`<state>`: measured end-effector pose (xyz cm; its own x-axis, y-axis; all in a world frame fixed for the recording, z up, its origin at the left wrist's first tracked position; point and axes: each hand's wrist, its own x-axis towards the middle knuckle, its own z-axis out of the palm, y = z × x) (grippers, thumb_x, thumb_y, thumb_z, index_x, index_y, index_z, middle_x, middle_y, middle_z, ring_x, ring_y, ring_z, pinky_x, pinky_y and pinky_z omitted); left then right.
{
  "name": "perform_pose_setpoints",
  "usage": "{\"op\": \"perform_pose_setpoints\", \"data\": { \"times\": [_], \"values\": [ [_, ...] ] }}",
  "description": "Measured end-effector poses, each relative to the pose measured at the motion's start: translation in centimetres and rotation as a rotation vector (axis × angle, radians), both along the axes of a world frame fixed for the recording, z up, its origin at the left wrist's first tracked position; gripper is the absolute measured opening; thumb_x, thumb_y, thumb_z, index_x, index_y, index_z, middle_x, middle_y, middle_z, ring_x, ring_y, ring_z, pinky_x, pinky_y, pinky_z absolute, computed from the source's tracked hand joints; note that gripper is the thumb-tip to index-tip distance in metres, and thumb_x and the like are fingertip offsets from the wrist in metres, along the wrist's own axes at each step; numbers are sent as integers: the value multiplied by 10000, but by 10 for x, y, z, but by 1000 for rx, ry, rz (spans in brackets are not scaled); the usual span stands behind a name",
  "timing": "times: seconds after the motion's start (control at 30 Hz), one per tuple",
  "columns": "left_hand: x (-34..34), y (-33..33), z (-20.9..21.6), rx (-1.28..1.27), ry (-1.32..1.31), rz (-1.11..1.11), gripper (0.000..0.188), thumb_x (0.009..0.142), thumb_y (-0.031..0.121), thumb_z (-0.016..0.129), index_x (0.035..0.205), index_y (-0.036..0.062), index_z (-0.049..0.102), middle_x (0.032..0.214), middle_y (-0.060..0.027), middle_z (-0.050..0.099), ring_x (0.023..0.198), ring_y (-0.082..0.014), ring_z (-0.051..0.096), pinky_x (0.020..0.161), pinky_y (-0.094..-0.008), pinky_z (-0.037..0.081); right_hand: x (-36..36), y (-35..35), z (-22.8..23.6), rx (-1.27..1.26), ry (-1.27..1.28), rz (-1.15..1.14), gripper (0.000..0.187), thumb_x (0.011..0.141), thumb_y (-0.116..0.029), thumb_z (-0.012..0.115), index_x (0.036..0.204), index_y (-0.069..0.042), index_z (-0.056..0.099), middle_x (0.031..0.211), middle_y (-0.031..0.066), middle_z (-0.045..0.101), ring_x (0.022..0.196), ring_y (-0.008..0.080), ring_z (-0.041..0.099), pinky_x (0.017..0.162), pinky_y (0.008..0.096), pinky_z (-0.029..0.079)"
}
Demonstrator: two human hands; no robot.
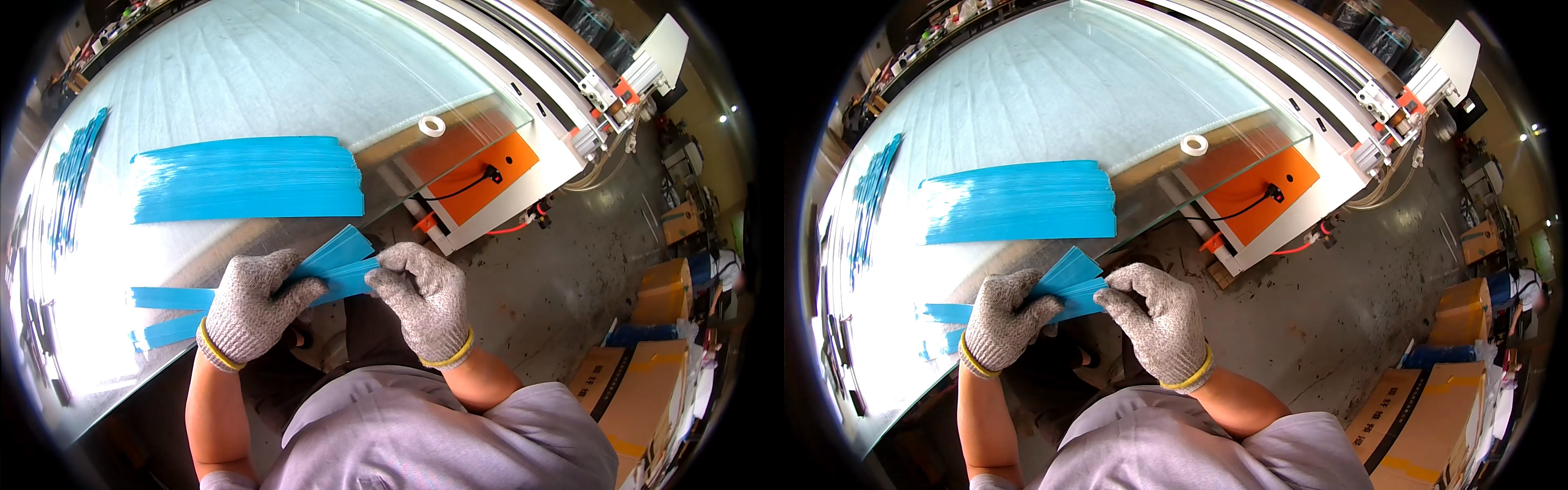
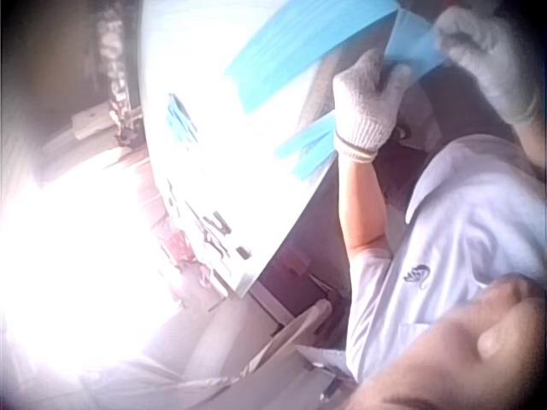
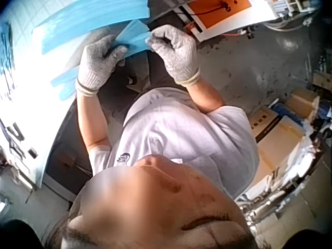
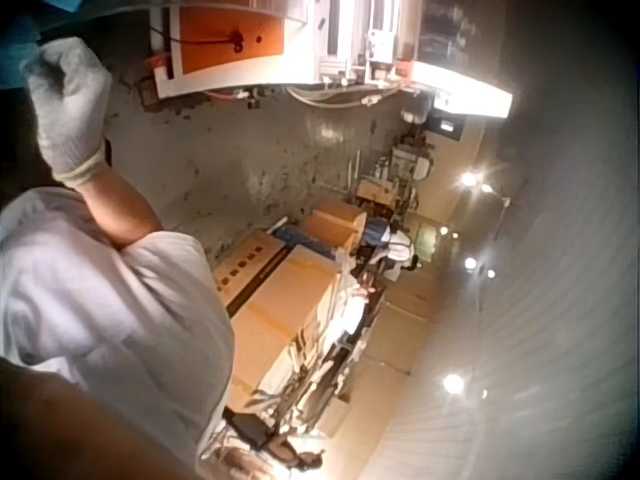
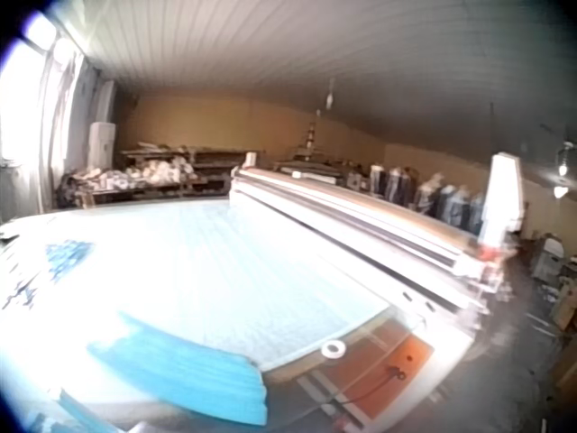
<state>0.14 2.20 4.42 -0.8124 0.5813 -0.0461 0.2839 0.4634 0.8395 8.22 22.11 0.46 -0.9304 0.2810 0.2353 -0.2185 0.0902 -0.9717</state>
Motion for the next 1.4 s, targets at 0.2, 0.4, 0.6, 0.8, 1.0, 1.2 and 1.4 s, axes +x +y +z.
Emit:
{"op": "perform_pose_setpoints", "data": {
  "times": [0.2, 0.4, 0.6, 0.8, 1.0, 1.2, 1.4],
  "values": [
    [0, 2, 2, -35, 35, -3, 232, 923, 165, 745, 941, -54, 671, 652, -156, 661, 572, -203, 709, 541, -327, 546, -1, 5, -2, 110, 67, 15, 105, 883, -12, 766, 942, 22, 686, 862, 87, 707, 760, 92, 641, 675, 255, 520],
    [8, 8, 6, -96, 96, -59, 185, 927, 173, 728, 910, -4, 676, 630, -138, 652, 540, -222, 699, 515, -337, 534, -7, 6, 3, -61, 140, -94, 122, 892, 36, 737, 1007, 14, 699, 1018, 81, 719, 823, 98, 664, 748, 243, 548],
    [11, 10, 2, -146, 269, -83, 197, 898, 243, 740, 896, 53, 689, 641, -151, 631, 581, -316, 667, 560, -405, 522, -9, 4, 10, 131, 129, -41, 147, 858, 38, 760, 988, 17, 694, 927, 103, 724, 835, 159, 696, 750, 279, 554],
    [11, 9, -4, -138, 302, -79, 217, 882, 268, 750, 884, 61, 687, 682, -162, 636, 614, -350, 656, 579, -426, 517, -9, 2, 12, 166, 150, -47, 127, 855, 70, 732, 953, 9, 680, 929, 113, 717, 849, 188, 702, 779, 293, 548],
    [10, 9, -2, -124, 299, -82, 211, 885, 256, 747, 888, 54, 685, 685, -164, 638, 618, -354, 657, 581, -425, 518, -9, 4, 7, 20, 136, -1, 115, 923, 48, 673, 1035, 21, 678, 1021, 110, 719, 908, 159, 686, 820, 283, 542],
    [5, 5, -2, -91, 219, -80, 199, 913, 224, 732, 896, 32, 680, 653, -143, 635, 543, -282, 668, 536, -387, 519, -3, 16, -5, -263, -39, 179, 353, 1076, -212, 526, 1298, 54, 598, 1081, 113, 690, 806, 101, 638, 705, 241, 534],
    [2, 6, -5, -35, 154, -72, 204, 939, 212, 719, 899, 18, 671, 623, -124, 634, 474, -197, 665, 486, -341, 514, 2, 9, -11, -283, -78, 289, 384, 994, -17, 616, 1368, 33, 544, 1092, 76, 629, 786, 100, 625, 688, 241, 535]
  ]
}}
